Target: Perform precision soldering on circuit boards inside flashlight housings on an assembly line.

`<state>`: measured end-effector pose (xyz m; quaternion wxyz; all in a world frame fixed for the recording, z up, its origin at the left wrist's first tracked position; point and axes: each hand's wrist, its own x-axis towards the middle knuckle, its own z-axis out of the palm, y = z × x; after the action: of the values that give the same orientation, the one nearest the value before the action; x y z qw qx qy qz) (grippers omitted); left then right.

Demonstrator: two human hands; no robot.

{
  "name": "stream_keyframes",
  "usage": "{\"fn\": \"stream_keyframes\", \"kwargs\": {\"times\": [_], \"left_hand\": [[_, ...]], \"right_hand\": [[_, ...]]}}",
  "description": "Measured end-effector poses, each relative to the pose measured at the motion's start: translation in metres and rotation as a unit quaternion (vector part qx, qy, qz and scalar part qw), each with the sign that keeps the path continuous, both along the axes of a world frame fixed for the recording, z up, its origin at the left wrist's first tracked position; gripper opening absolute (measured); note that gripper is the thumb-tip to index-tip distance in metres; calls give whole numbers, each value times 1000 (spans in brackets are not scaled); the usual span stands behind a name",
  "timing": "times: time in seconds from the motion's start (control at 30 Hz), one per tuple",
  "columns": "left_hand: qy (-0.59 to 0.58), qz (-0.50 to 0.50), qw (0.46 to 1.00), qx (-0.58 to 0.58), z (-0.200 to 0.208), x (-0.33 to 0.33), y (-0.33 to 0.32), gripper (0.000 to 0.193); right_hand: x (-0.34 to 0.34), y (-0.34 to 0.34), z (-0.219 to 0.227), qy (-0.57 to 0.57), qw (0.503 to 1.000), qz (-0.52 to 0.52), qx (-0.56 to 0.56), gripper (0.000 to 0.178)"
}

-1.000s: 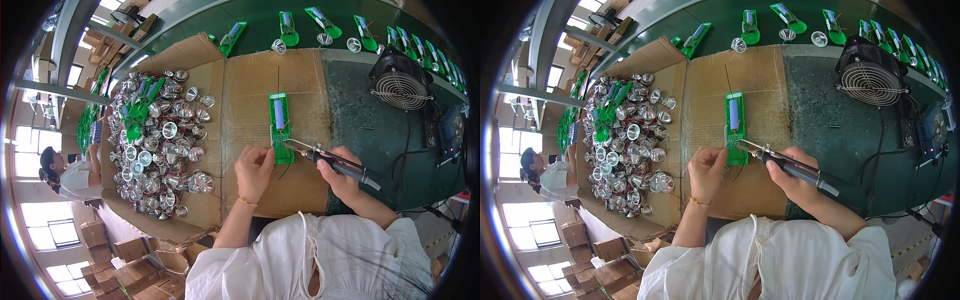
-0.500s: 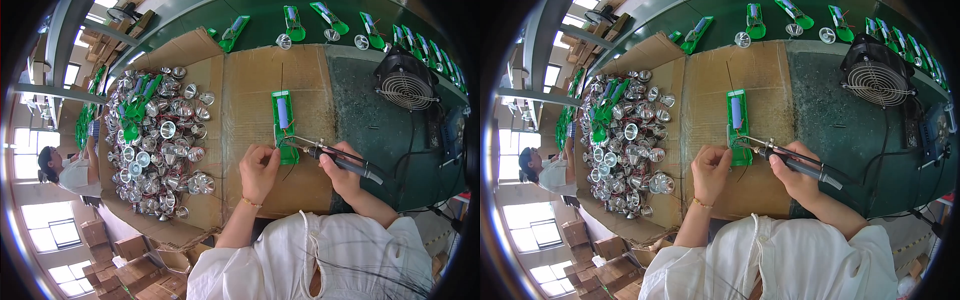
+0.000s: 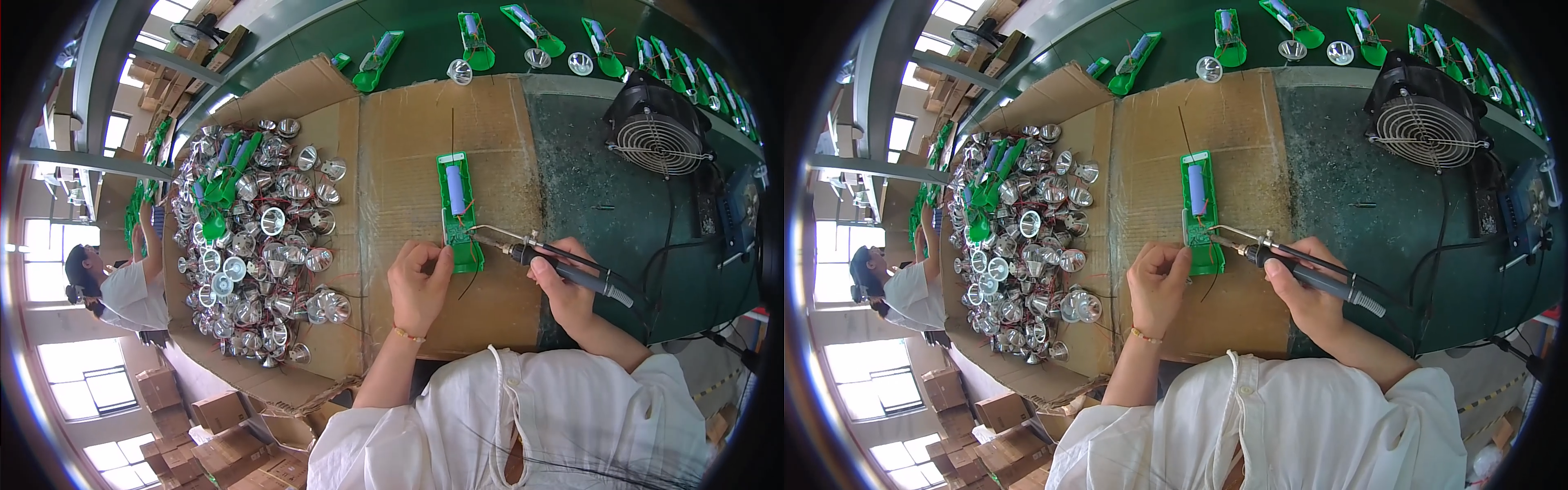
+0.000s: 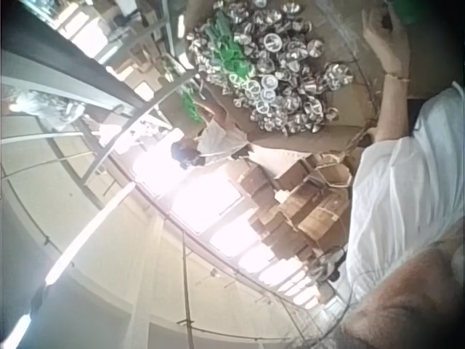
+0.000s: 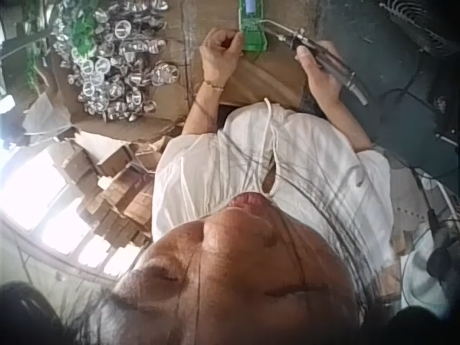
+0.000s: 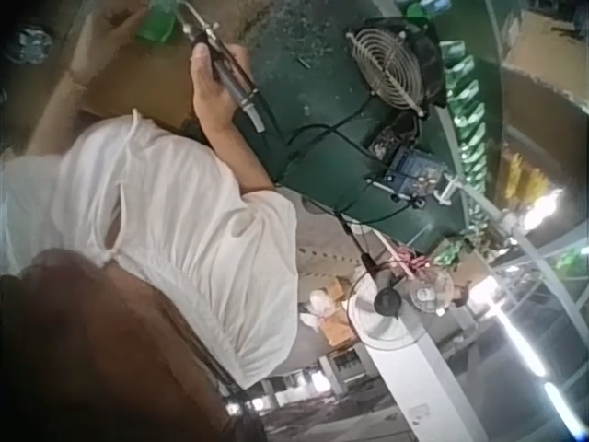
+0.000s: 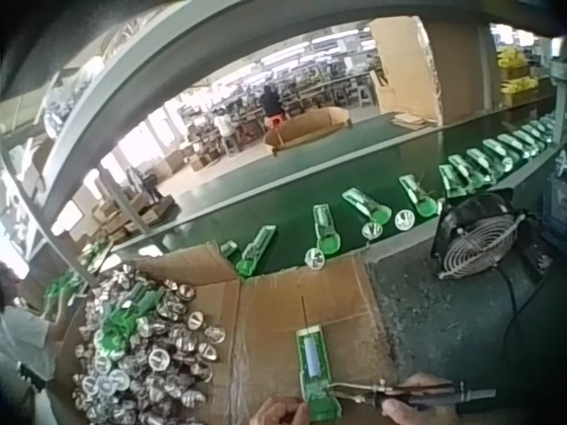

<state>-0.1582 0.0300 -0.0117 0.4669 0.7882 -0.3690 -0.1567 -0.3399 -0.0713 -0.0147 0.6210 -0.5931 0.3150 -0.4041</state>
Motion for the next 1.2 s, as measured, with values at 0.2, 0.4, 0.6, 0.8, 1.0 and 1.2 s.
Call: {"fn": "stream_keyframes", "kwargs": {"times": [0.2,0.4,0.6,0.8,1.0,1.2], "left_hand": [[-69,-74,995,13,14,-5,0,14],[-113,-125,983,73,17,-2,-3,11],[-147,-154,973,84,20,1,-8,11],[-134,-158,973,101,22,-1,-10,11],[-101,-155,975,120,21,-1,-7,12],[-96,-156,977,107,23,0,-9,13]], "right_hand": [[0,-1,3,8,1000,17,-6,13],[0,-1,4,9,1000,18,-11,12],[1,-1,5,16,1000,16,-8,12],[-4,-1,2,26,999,26,-29,11],[-10,-1,5,-2,999,-9,38,13],[-18,-6,6,-7,999,-19,31,14]]}}
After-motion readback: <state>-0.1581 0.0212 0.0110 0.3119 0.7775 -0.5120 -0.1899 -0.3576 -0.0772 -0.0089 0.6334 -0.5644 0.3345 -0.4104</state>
